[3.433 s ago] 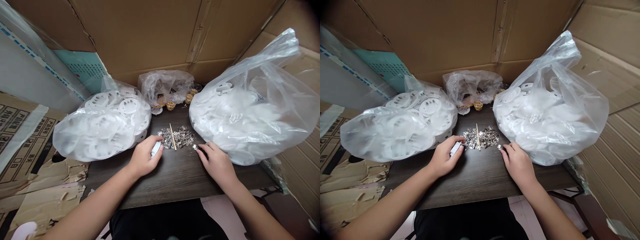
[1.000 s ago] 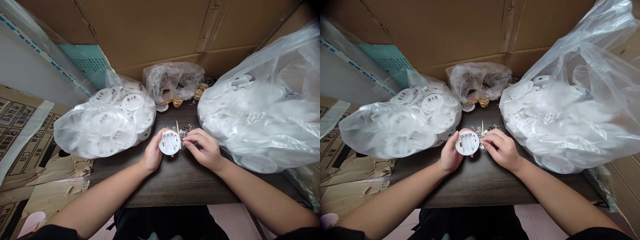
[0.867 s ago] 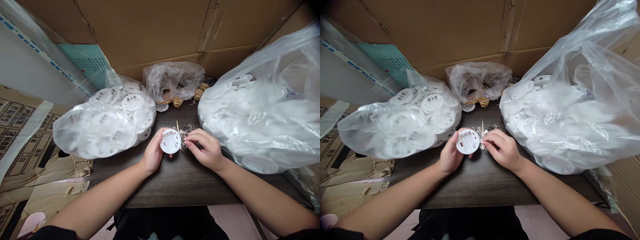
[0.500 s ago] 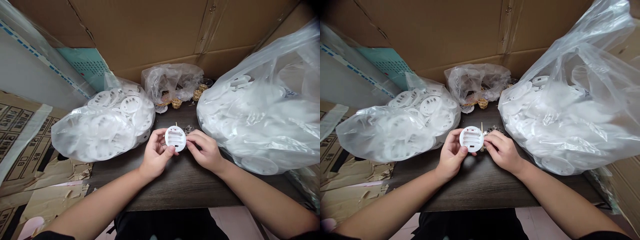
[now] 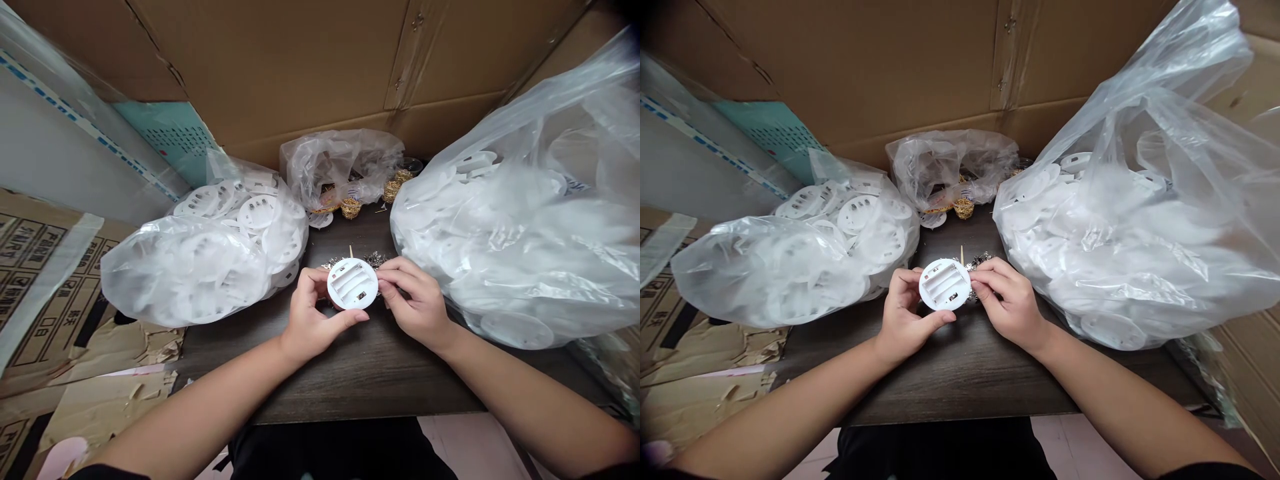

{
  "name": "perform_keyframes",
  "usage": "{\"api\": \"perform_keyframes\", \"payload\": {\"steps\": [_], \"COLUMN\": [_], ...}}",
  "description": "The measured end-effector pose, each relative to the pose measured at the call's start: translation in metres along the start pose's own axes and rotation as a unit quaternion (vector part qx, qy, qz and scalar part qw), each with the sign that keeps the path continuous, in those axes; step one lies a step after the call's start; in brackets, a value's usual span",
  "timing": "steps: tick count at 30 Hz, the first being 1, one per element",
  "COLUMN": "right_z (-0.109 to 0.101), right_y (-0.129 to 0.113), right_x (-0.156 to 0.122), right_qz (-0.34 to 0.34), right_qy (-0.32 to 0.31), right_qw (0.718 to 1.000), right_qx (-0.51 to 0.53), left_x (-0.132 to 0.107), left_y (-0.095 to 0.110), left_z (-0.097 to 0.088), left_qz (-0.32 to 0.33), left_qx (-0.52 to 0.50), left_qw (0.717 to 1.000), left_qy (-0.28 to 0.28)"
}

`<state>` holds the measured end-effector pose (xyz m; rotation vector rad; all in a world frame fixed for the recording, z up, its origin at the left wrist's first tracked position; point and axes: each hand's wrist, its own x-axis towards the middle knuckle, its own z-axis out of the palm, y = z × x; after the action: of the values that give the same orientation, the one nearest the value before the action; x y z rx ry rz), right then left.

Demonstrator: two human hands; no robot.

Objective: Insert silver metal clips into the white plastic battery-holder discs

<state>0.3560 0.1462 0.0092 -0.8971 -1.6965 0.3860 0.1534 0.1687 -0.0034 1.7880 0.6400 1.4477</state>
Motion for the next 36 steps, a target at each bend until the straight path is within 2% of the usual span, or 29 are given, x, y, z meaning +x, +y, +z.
{"api": "perform_keyframes", "payload": {"steps": [2, 4, 8, 16, 21, 24, 27, 30, 36], "right_z": [0.002, 0.005, 0.007, 0.008, 0.008, 0.007, 0.005, 0.003, 0.003], "right_y": [-0.001, 0.000, 0.009, 0.013, 0.009, 0.007, 0.005, 0.003, 0.004], "right_x": [-0.002, -0.005, -0.013, -0.014, -0.012, -0.009, -0.005, -0.001, 0.000], "right_qz": [0.089, 0.167, 0.240, 0.282, 0.286, 0.299, 0.334, 0.359, 0.349], "right_qy": [-0.009, -0.018, -0.036, -0.076, -0.105, -0.087, -0.066, -0.050, -0.021], "right_qw": [0.992, 0.969, 0.926, 0.888, 0.882, 0.886, 0.875, 0.862, 0.866], "right_qx": [0.092, 0.181, 0.290, 0.355, 0.359, 0.344, 0.344, 0.355, 0.356], "left_x": [0.000, -0.002, -0.003, -0.002, -0.002, -0.002, -0.003, -0.002, 0.004], "left_y": [-0.001, -0.003, -0.006, -0.004, -0.004, -0.003, -0.001, 0.001, 0.005], "left_z": [-0.001, -0.001, -0.001, 0.000, -0.002, -0.004, -0.006, -0.007, -0.003], "left_qz": [0.020, 0.040, 0.067, 0.082, 0.080, 0.073, 0.074, 0.063, 0.068], "left_qx": [0.019, 0.039, 0.065, 0.056, 0.058, 0.043, 0.018, 0.038, 0.062], "left_qw": [1.000, 0.998, 0.996, 0.995, 0.995, 0.996, 0.995, 0.995, 0.994], "left_qy": [0.004, 0.007, 0.008, 0.013, 0.010, -0.021, -0.066, -0.067, -0.066]}}
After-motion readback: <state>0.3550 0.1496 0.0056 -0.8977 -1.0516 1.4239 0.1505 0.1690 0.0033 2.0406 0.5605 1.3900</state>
